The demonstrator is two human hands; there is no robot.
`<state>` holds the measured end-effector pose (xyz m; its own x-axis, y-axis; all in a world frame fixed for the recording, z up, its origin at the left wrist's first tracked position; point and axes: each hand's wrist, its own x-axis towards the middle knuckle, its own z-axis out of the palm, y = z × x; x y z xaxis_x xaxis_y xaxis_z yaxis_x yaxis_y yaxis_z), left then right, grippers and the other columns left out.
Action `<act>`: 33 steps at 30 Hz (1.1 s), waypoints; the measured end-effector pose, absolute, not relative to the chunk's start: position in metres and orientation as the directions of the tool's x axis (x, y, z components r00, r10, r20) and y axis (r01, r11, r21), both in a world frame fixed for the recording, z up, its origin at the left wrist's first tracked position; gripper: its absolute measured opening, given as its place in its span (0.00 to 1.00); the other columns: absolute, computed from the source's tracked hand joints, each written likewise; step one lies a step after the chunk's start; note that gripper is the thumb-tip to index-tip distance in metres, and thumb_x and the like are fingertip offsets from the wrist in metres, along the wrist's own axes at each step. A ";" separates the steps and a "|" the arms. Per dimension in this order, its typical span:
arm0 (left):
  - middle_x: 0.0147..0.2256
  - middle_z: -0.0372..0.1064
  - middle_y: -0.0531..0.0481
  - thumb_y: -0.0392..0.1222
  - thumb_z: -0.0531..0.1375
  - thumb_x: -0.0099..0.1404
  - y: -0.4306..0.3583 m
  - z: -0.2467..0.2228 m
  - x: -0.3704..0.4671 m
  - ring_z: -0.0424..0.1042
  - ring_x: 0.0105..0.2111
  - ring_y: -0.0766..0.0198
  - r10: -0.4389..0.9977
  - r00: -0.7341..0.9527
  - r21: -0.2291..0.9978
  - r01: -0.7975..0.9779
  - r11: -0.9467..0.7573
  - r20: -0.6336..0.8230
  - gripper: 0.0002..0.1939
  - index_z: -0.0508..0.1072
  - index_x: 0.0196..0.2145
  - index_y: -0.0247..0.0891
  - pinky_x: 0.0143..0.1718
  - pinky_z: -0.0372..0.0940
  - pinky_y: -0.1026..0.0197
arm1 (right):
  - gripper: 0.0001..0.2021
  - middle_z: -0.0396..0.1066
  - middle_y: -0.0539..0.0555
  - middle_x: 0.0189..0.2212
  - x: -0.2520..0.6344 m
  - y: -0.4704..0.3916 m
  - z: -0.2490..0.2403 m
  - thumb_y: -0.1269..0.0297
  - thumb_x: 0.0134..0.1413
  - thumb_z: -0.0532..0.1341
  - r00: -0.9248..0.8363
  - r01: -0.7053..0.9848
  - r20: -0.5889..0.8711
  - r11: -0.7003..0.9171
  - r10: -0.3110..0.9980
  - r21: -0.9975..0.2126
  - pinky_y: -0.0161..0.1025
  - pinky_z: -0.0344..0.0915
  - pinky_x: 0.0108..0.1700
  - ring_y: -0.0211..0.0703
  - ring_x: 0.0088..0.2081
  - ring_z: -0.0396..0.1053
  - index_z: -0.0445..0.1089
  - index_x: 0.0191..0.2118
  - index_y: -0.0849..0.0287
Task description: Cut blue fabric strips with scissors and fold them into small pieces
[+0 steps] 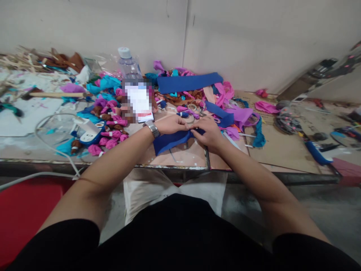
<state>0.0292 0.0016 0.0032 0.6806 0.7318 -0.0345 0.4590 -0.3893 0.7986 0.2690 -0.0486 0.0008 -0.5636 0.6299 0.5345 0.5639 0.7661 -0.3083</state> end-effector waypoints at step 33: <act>0.26 0.73 0.51 0.55 0.60 0.67 -0.015 0.016 0.037 0.63 0.26 0.66 0.765 0.642 0.705 0.521 -0.481 0.047 0.20 0.83 0.33 0.36 0.30 0.54 0.61 | 0.06 0.81 0.57 0.45 0.270 -0.044 -0.010 0.60 0.63 0.66 -0.466 0.636 0.489 0.663 0.737 -0.394 0.57 0.58 0.58 0.57 0.51 0.74 0.81 0.38 0.54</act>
<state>0.0365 -0.0149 0.0162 0.6424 0.7649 0.0473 0.5210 -0.4812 0.7050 0.2696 -0.0443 -0.0099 -0.4657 0.7374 0.4892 0.6365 0.6632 -0.3938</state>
